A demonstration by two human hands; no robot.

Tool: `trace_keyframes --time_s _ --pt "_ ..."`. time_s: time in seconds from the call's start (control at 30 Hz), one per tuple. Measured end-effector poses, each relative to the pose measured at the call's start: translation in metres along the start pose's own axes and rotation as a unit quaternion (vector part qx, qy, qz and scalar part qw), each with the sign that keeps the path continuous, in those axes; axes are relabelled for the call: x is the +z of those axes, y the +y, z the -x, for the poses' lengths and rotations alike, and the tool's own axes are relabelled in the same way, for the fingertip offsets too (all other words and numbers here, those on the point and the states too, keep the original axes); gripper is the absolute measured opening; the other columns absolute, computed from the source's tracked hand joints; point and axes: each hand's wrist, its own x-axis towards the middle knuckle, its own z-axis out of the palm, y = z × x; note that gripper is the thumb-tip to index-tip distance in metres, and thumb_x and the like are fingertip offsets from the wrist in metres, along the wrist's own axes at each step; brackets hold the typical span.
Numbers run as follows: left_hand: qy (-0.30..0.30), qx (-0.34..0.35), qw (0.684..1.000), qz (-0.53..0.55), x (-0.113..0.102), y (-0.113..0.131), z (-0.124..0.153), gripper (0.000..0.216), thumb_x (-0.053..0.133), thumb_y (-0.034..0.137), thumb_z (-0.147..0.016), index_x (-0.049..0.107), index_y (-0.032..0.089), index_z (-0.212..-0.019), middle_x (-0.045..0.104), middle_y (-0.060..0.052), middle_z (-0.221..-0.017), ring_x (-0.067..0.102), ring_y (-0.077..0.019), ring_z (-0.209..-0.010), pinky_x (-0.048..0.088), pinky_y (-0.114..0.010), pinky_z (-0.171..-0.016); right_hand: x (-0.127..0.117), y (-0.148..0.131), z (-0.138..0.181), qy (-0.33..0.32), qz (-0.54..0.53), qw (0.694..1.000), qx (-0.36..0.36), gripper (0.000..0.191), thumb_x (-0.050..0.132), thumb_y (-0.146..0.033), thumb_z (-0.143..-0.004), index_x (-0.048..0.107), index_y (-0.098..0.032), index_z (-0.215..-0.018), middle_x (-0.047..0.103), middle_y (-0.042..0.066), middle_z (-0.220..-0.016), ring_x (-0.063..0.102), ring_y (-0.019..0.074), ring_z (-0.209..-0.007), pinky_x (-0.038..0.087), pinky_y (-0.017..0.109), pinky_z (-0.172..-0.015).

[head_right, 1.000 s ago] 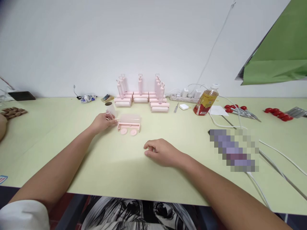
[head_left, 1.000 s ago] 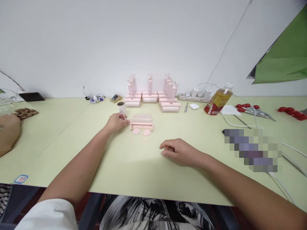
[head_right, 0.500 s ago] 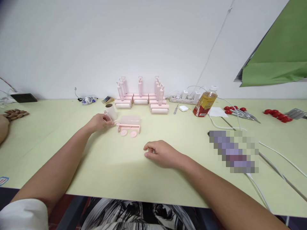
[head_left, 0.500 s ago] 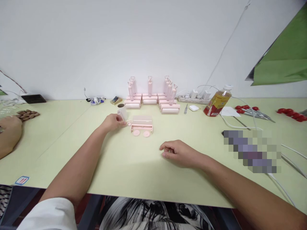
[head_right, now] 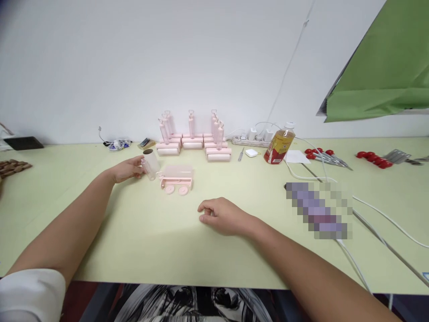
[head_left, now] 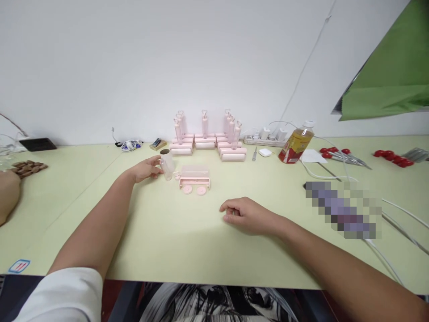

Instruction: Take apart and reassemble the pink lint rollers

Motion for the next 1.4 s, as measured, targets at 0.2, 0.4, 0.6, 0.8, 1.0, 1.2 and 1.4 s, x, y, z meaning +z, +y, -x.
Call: trace_keyframes --time_s 0.2,0.4,0.6,0.8,1.0,1.2,1.4 --pt "0.008 0.014 0.999 -0.027 0.017 -0.006 -0.014 0.020 0.065 0.019 -0.052 0.058 0.018 -0.071 0.061 -0.001 -0.068 0.054 -0.0128 -0.061 0.042 -0.026 -0.057 -0.001 0.000 0.000 0.000 -0.004 1.000 0.005 0.026 0.054 -0.033 -0.086 0.066 -0.018 -0.104 0.065 0.002 -0.077 0.057 0.0144 -0.067 0.040 0.025 -0.061" --pt "0.008 0.008 1.000 -0.025 0.032 0.000 -0.011 0.017 0.061 0.016 -0.052 0.056 0.018 -0.068 0.057 0.000 -0.062 0.050 -0.0118 -0.055 0.043 -0.026 -0.055 -0.001 0.000 0.000 -0.005 -0.009 1.000 0.004 0.027 0.054 -0.034 -0.086 0.066 -0.018 -0.105 0.065 0.002 -0.077 0.056 0.0145 -0.066 0.040 0.025 -0.060" --pt "0.044 -0.001 0.999 -0.015 0.042 0.003 -0.009 0.027 0.060 0.015 -0.052 0.060 0.017 -0.079 0.064 -0.003 -0.083 0.054 -0.0116 -0.060 0.047 -0.026 -0.059 0.000 0.001 -0.001 0.000 -0.004 1.000 0.001 0.028 0.055 -0.034 -0.086 0.067 -0.018 -0.105 0.065 0.002 -0.077 0.057 0.0147 -0.067 0.040 0.025 -0.060" --pt "0.099 -0.020 0.993 -0.057 0.035 0.005 0.009 0.065 0.061 0.014 -0.057 0.052 0.023 -0.121 0.049 -0.012 -0.135 0.063 -0.0161 -0.077 0.052 -0.028 -0.065 0.000 0.002 -0.001 -0.002 -0.006 1.000 0.003 0.028 0.055 -0.034 -0.086 0.067 -0.018 -0.106 0.065 0.002 -0.078 0.056 0.0149 -0.067 0.040 0.025 -0.061" --pt "0.154 0.036 0.927 -0.340 0.039 0.027 0.026 0.033 0.056 0.025 -0.070 0.062 0.022 -0.102 0.066 -0.006 -0.095 0.060 -0.0201 -0.076 0.042 -0.028 -0.061 0.000 0.002 -0.001 -0.003 -0.016 1.000 0.007 0.028 0.055 -0.034 -0.086 0.067 -0.018 -0.105 0.065 0.002 -0.077 0.056 0.0147 -0.066 0.039 0.025 -0.060" --pt "0.076 0.022 0.896 -0.436 0.054 0.029 0.019 0.028 0.067 0.039 -0.064 0.070 0.025 -0.088 0.064 -0.004 -0.069 0.061 -0.0253 -0.071 0.036 -0.029 -0.059 0.001 0.004 -0.003 0.014 -0.049 0.999 0.012 0.028 0.055 -0.037 -0.086 0.066 -0.018 -0.103 0.061 0.001 -0.074 0.053 0.0142 -0.066 0.038 0.025 -0.060" --pt "0.082 0.030 0.900 -0.427 0.048 0.018 0.025 0.022 0.064 0.037 -0.068 0.064 0.023 -0.085 0.066 -0.005 -0.073 0.061 -0.0240 -0.070 0.035 -0.029 -0.059 0.002 0.007 -0.005 0.067 -0.112 0.991 0.032 0.026 0.055 -0.039 -0.085 0.066 -0.017 -0.096 0.056 -0.001 -0.071 0.049 0.0126 -0.063 0.037 0.025 -0.058"
